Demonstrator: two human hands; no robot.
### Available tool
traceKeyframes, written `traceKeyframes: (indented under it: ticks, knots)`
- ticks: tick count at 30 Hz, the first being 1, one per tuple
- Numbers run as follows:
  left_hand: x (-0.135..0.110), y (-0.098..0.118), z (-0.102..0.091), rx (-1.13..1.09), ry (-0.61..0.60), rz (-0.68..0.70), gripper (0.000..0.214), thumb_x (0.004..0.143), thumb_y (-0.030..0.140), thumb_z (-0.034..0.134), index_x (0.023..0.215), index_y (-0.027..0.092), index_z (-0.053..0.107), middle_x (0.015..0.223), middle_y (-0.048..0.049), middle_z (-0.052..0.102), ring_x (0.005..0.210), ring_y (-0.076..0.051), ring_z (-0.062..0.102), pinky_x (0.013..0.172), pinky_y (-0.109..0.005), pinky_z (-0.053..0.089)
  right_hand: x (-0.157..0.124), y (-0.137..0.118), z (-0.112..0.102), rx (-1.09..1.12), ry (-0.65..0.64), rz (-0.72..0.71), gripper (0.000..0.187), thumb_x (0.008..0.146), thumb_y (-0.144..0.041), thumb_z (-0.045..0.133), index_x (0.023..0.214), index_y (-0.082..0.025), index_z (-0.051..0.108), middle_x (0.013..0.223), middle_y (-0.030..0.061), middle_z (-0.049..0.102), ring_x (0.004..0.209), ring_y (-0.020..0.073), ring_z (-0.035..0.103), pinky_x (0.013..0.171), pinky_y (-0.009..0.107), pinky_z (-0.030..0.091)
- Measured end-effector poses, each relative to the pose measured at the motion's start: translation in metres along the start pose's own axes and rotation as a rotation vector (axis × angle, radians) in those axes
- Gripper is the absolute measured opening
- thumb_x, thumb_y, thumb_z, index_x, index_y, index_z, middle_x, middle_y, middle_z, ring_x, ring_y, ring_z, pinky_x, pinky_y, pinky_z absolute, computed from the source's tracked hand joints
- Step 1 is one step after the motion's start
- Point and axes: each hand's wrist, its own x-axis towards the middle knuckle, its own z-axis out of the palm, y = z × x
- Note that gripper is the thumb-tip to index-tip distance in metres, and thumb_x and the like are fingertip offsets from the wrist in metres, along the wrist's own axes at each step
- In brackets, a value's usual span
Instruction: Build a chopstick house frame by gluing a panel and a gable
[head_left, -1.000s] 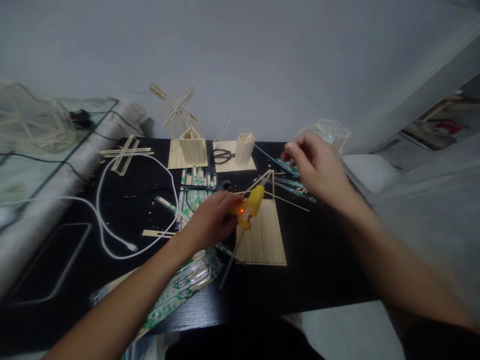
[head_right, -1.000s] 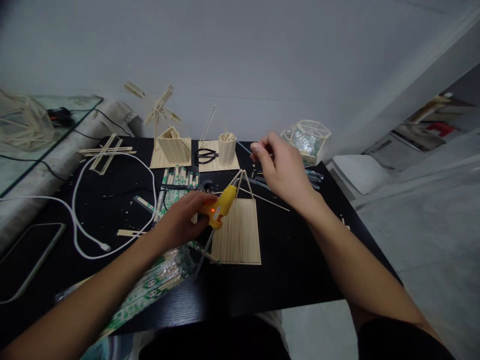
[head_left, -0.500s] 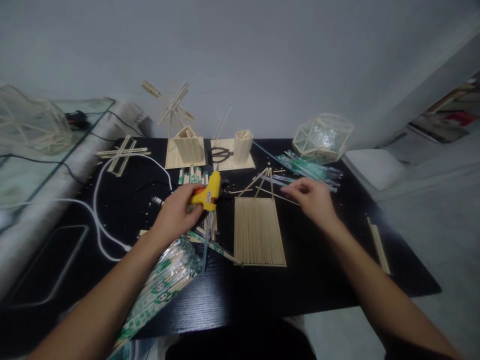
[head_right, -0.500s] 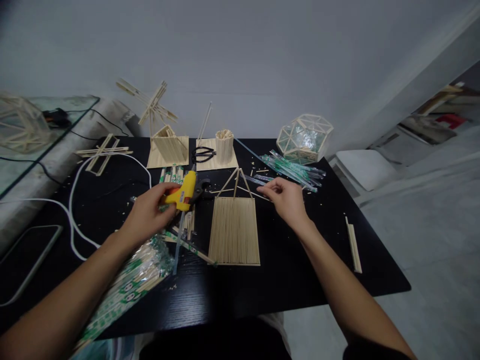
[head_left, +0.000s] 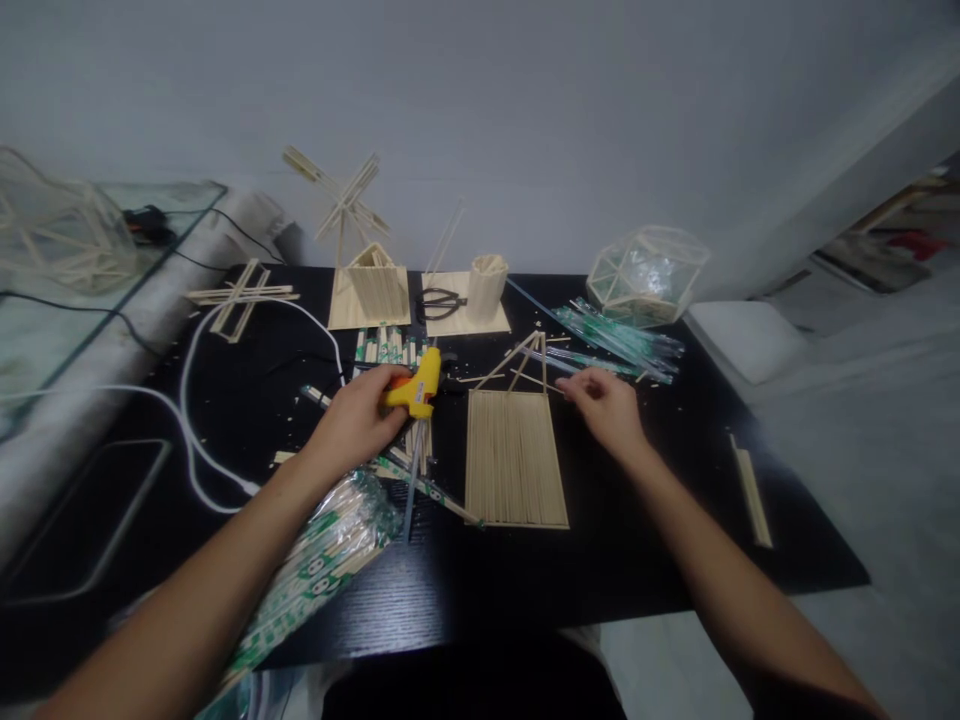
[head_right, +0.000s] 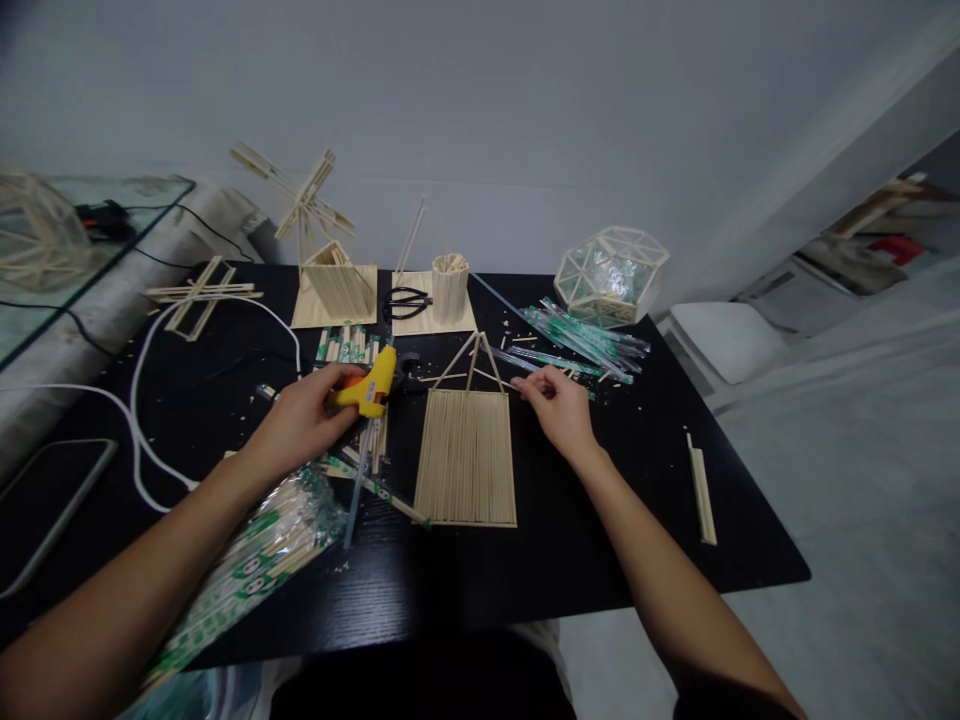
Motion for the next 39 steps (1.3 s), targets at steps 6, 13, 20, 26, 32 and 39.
traceKeyframes:
  ticks: [6, 13, 20, 26, 32, 39]
  knots:
    - [-0.001, 0.001, -0.003, -0.005, 0.0, -0.026, 0.041, 0.082, 0.024, 0.058, 0.122, 0.018, 0.063, 0.121, -0.0103, 0.073, 0.11, -0.03, 0.07, 0.099, -0.044, 0.053, -0.007, -0.001, 0.009, -0.047, -0.137, -0.155, 0.029, 0.085, -0.039, 0.075, 0.108, -0.022, 0.071, 0.107, 0.0088, 0.078, 0.096, 0.0265, 0.073, 0.089, 0.044, 0.058]
    - [0.0, -0.002, -0.001, 0.003, -0.004, -0.013, 0.043, 0.082, 0.023, 0.059, 0.124, 0.019, 0.063, 0.125, -0.0112, 0.072, 0.113, -0.03, 0.069, 0.1, -0.046, 0.053, -0.013, 0.001, 0.018, -0.082, -0.269, -0.25, 0.032, 0.095, -0.033, 0.07, 0.125, -0.025, 0.063, 0.118, 0.0099, 0.077, 0.109, 0.029, 0.073, 0.097, 0.051, 0.058]
    - [0.0, -0.002, -0.002, 0.017, 0.01, -0.015, 0.042, 0.082, 0.021, 0.059, 0.123, 0.019, 0.064, 0.123, -0.0106, 0.073, 0.111, -0.03, 0.069, 0.099, -0.045, 0.054, -0.014, 0.003, 0.023, -0.072, -0.222, -0.251, 0.019, 0.101, -0.022, 0.054, 0.117, -0.025, 0.066, 0.116, 0.008, 0.079, 0.111, 0.0258, 0.074, 0.098, 0.045, 0.057]
    - [0.001, -0.002, -0.002, 0.022, 0.007, -0.02, 0.043, 0.08, 0.022, 0.059, 0.123, 0.019, 0.065, 0.122, -0.0113, 0.072, 0.111, -0.031, 0.069, 0.099, -0.045, 0.053, -0.014, 0.004, 0.024, -0.131, -0.161, -0.259, 0.014, 0.099, -0.023, 0.055, 0.104, -0.024, 0.068, 0.104, 0.008, 0.077, 0.099, 0.0262, 0.073, 0.09, 0.042, 0.057]
    - [0.001, -0.003, -0.002, 0.034, -0.009, -0.019, 0.042, 0.081, 0.023, 0.059, 0.122, 0.019, 0.065, 0.122, -0.0114, 0.072, 0.11, -0.031, 0.07, 0.098, -0.044, 0.054, -0.015, 0.002, 0.024, -0.147, -0.158, -0.265, 0.014, 0.099, -0.023, 0.055, 0.101, -0.024, 0.068, 0.1, 0.0074, 0.077, 0.096, 0.0256, 0.073, 0.087, 0.04, 0.056]
    - [0.001, -0.003, -0.002, 0.033, -0.046, -0.017, 0.041, 0.081, 0.022, 0.058, 0.122, 0.02, 0.064, 0.123, -0.0107, 0.073, 0.11, -0.03, 0.07, 0.098, -0.045, 0.054, -0.02, -0.005, 0.025, -0.133, -0.219, -0.269, 0.014, 0.101, -0.024, 0.055, 0.104, -0.025, 0.069, 0.104, 0.0069, 0.078, 0.1, 0.0253, 0.073, 0.089, 0.041, 0.057]
